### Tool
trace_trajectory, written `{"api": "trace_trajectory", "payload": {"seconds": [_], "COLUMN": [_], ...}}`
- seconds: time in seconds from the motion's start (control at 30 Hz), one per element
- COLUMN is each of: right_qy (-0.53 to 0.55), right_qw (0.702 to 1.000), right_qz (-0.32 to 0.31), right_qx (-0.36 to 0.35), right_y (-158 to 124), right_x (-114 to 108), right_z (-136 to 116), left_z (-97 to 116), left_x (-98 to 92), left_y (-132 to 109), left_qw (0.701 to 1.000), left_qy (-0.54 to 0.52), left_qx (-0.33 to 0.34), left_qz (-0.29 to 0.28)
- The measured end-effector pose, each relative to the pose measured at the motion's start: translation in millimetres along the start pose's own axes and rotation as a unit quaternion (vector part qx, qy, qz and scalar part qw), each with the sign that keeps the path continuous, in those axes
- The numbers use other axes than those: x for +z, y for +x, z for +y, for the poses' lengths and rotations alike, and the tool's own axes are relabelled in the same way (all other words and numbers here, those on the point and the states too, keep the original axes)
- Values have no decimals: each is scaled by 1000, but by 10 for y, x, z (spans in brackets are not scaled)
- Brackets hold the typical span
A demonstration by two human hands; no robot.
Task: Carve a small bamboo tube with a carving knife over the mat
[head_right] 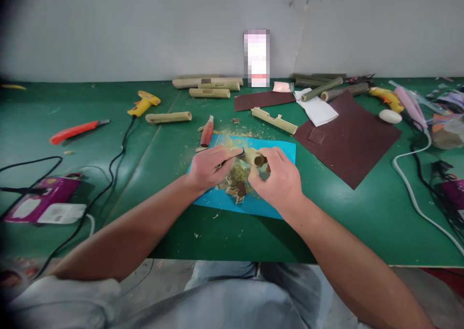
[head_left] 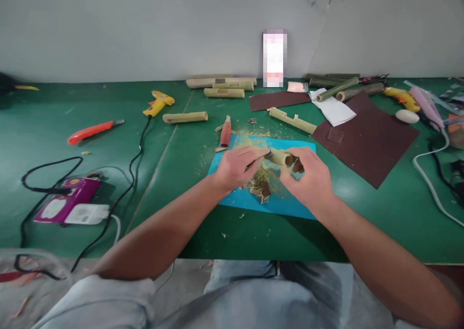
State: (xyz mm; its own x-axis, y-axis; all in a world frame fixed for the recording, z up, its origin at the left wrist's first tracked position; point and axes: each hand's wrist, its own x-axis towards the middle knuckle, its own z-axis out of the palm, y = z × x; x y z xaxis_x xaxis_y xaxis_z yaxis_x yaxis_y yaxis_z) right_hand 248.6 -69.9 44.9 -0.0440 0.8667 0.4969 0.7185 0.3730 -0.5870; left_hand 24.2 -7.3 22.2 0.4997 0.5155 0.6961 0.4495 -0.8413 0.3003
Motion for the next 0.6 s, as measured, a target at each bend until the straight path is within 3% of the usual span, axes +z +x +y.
{"api": "trace_trajectory", "payload": {"seconds": [0.23,0.6], "right_qy": [38,0], "right_qw": [990,961], "right_qz": [97,202], "right_qx": [-98,-187], "right_y": [12,7], "right_x": [-64,-196], "right_z": [-37,-102], "left_z": [1,-7], "left_x": [4,19], "left_y": [-7,9], "left_qw": [1000,999], "left_qy": [7,-29], "left_qx": [8,-2], "left_qz": [22,20]}}
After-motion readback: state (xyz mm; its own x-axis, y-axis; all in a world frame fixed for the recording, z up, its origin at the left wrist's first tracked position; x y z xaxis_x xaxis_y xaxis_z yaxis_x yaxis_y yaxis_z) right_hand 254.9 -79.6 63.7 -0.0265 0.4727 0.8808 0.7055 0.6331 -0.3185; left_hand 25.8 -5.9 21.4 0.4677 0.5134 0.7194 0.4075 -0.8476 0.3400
